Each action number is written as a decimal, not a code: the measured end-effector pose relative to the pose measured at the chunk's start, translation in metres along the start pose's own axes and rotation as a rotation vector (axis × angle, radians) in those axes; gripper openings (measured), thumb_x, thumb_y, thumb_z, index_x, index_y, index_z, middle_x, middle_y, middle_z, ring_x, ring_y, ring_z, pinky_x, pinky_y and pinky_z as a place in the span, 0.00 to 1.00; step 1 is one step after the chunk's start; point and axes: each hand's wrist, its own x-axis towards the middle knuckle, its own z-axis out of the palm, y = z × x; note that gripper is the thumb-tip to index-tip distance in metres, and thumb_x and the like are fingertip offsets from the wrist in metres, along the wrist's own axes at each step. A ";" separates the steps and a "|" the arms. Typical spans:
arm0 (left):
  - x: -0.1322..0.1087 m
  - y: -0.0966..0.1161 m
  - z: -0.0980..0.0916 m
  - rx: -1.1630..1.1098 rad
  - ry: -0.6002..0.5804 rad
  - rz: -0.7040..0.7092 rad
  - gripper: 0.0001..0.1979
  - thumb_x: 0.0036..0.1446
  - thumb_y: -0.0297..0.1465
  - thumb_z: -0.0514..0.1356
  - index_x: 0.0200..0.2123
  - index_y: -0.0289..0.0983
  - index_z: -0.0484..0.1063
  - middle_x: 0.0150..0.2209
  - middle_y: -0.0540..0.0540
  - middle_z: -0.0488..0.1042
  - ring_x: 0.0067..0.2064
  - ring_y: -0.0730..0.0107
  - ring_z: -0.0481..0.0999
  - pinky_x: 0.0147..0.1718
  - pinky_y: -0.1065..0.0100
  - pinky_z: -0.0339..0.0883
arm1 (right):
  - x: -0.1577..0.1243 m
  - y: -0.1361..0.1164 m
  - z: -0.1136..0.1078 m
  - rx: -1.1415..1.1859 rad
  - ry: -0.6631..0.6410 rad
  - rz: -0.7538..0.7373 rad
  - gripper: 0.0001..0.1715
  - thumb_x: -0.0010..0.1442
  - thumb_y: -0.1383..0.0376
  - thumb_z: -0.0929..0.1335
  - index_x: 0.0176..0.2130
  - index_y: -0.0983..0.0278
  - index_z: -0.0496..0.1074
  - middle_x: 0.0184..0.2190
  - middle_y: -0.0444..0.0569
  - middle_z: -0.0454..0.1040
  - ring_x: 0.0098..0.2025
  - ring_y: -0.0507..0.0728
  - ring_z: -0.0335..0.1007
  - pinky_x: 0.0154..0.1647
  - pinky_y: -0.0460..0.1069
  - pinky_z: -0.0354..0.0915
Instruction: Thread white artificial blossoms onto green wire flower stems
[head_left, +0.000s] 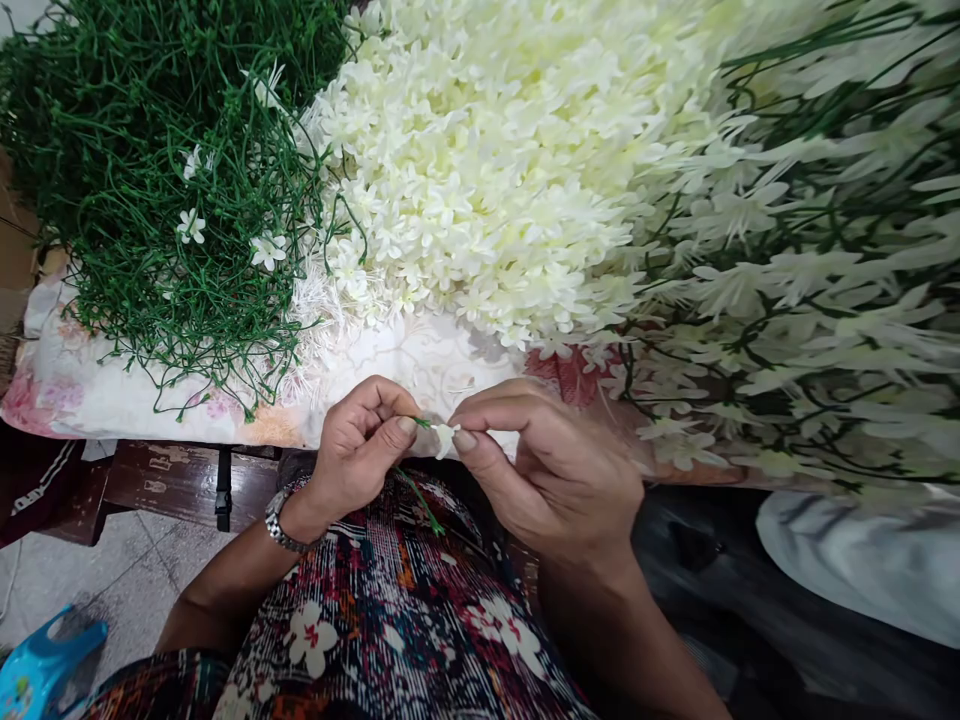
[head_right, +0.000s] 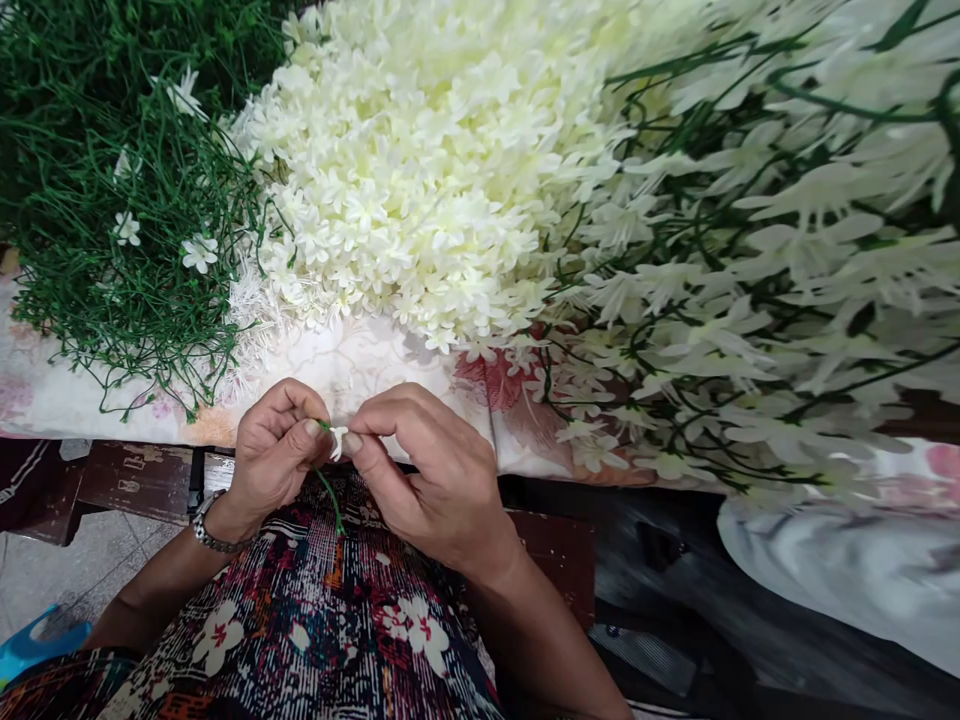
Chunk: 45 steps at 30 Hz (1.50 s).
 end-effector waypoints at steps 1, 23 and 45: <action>0.000 0.000 0.000 0.007 -0.003 0.009 0.08 0.52 0.34 0.58 0.29 0.35 0.63 0.18 0.55 0.59 0.17 0.84 0.56 0.18 0.78 0.53 | 0.000 0.000 0.000 -0.022 -0.007 -0.010 0.07 0.51 0.73 0.65 0.32 0.64 0.66 0.26 0.43 0.68 0.28 0.49 0.65 0.26 0.45 0.62; -0.004 0.006 0.001 0.573 -0.002 0.215 0.04 0.54 0.25 0.53 0.30 0.35 0.68 0.22 0.52 0.67 0.22 0.80 0.67 0.23 0.77 0.62 | -0.009 0.007 0.009 -0.128 -0.035 -0.060 0.09 0.52 0.74 0.64 0.35 0.64 0.63 0.25 0.45 0.68 0.28 0.50 0.65 0.27 0.45 0.62; -0.002 -0.001 0.004 0.614 0.071 0.344 0.05 0.52 0.23 0.54 0.29 0.33 0.68 0.21 0.52 0.68 0.21 0.82 0.65 0.20 0.79 0.60 | -0.016 0.019 0.023 -0.035 0.016 -0.040 0.10 0.51 0.75 0.64 0.35 0.65 0.63 0.26 0.45 0.67 0.29 0.49 0.64 0.27 0.45 0.63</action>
